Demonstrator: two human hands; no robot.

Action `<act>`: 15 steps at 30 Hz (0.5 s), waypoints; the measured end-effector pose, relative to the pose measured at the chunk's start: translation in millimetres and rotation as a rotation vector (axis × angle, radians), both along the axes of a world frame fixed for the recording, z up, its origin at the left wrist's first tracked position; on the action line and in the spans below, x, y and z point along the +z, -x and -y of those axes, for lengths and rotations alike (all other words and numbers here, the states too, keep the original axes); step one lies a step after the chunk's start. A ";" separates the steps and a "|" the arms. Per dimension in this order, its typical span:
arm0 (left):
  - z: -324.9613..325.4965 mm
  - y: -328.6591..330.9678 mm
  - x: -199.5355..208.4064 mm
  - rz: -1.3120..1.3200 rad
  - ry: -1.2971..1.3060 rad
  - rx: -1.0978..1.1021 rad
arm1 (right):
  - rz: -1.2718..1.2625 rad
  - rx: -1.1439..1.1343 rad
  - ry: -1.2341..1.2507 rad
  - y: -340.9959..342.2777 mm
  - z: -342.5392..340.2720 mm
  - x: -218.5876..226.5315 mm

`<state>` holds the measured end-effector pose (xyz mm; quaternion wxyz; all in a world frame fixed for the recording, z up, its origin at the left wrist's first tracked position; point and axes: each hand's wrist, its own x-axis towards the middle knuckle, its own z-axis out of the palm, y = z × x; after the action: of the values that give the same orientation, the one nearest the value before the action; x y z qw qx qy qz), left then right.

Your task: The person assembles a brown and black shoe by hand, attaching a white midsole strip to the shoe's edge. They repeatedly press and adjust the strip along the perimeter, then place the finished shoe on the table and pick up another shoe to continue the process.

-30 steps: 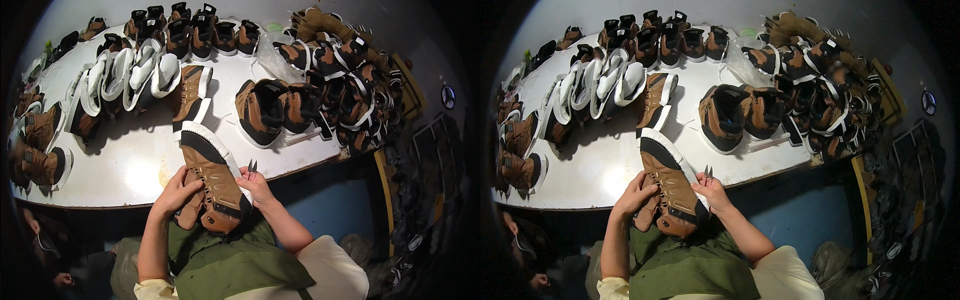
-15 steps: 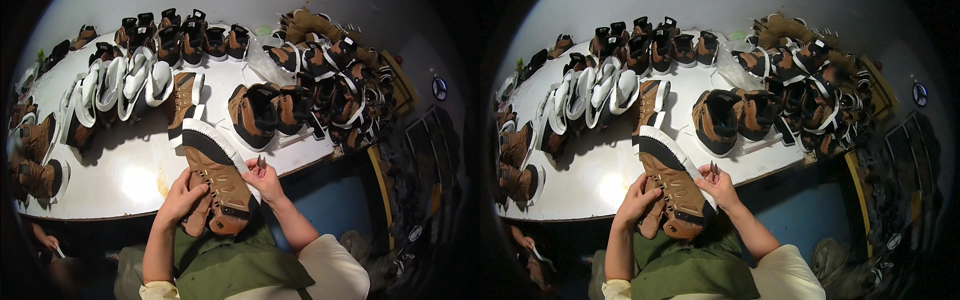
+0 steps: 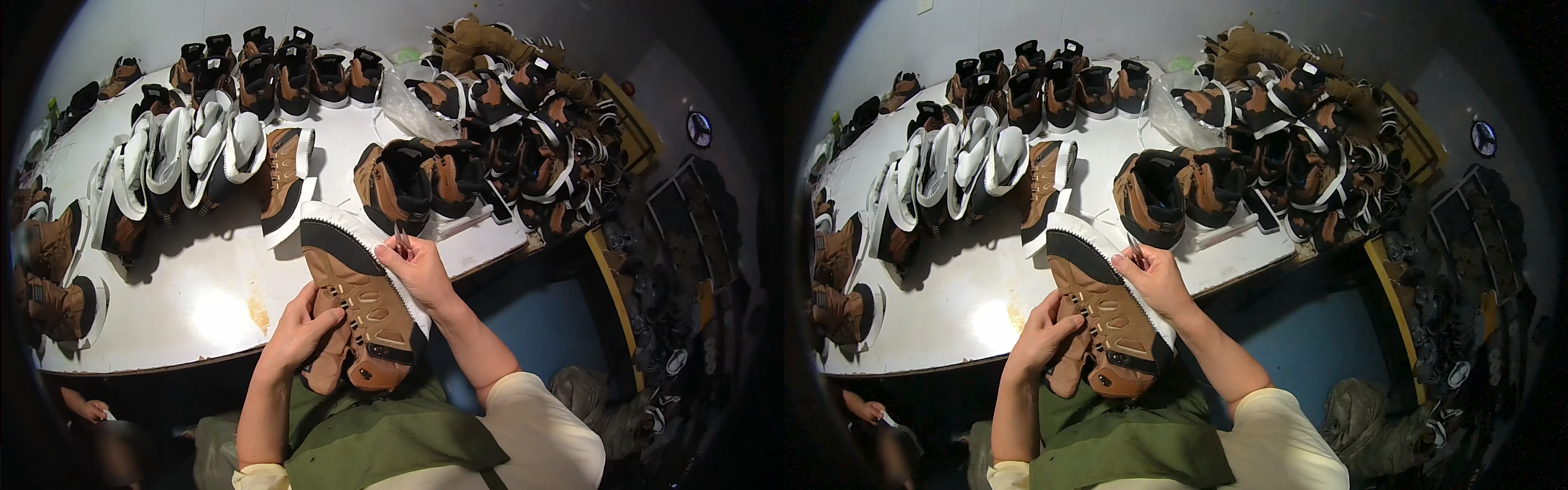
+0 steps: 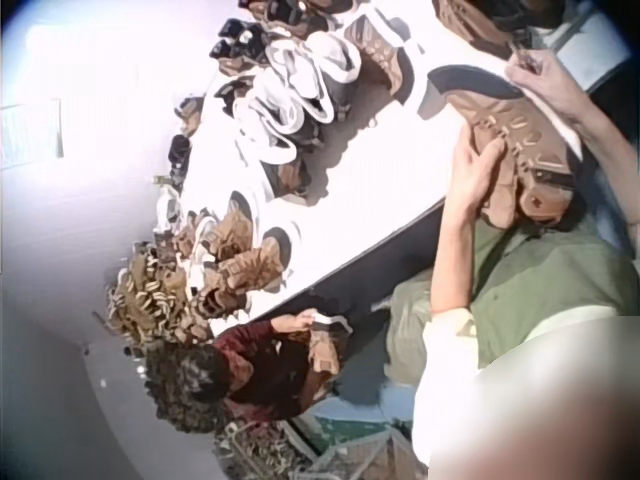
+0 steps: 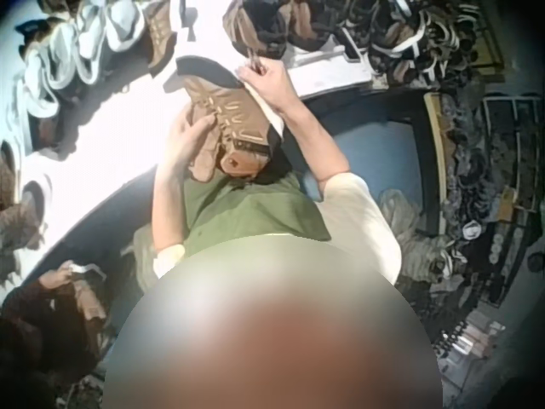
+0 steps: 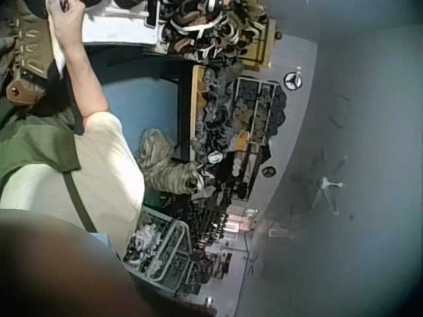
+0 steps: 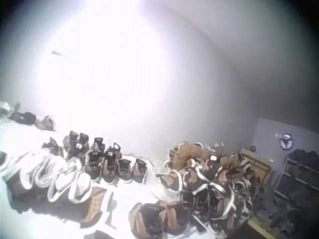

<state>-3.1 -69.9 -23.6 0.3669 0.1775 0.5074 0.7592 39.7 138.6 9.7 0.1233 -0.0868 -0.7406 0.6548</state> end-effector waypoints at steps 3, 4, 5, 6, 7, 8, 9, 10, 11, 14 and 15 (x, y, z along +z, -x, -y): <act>2.2 -0.6 -2.4 0.015 -0.027 -0.020 | -0.033 0.022 -0.014 -2.2 1.9 3.4; 2.4 -1.0 -2.5 0.020 -0.034 -0.026 | -0.027 0.030 0.004 -2.7 1.1 3.5; 2.5 -1.5 -2.8 0.026 -0.041 -0.033 | -0.021 0.038 0.022 -2.9 -0.4 2.8; 2.3 -2.2 -2.9 0.035 -0.046 -0.029 | -0.015 0.046 0.040 -3.1 -2.0 2.5; 2.1 -3.3 -3.2 0.045 -0.050 -0.025 | -0.010 0.049 0.054 -3.2 -3.1 2.0; 1.8 -4.4 -3.7 0.054 -0.055 -0.021 | -0.005 0.052 0.069 -3.4 -3.9 1.4; 2.0 -5.1 -4.9 0.054 -0.063 -0.024 | 0.000 0.057 0.084 -3.5 -4.2 1.3; 1.9 -5.6 -6.5 0.053 -0.072 -0.027 | 0.009 0.056 0.095 -4.1 -4.6 2.1; 1.2 -6.1 -7.5 0.053 -0.080 -0.030 | 0.017 0.054 0.106 -4.8 -5.0 2.9; 1.6 -6.3 -4.2 0.048 -0.081 -0.064 | 0.022 0.054 0.145 -4.7 -6.7 1.1; 1.8 -6.3 -3.7 0.047 -0.078 -0.071 | 0.020 0.055 0.158 -4.5 -7.2 0.3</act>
<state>3.1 -71.7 -27.3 0.3983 0.1915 0.4622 0.7688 44.2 145.8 10.0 0.0906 -0.0826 -0.6901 0.7133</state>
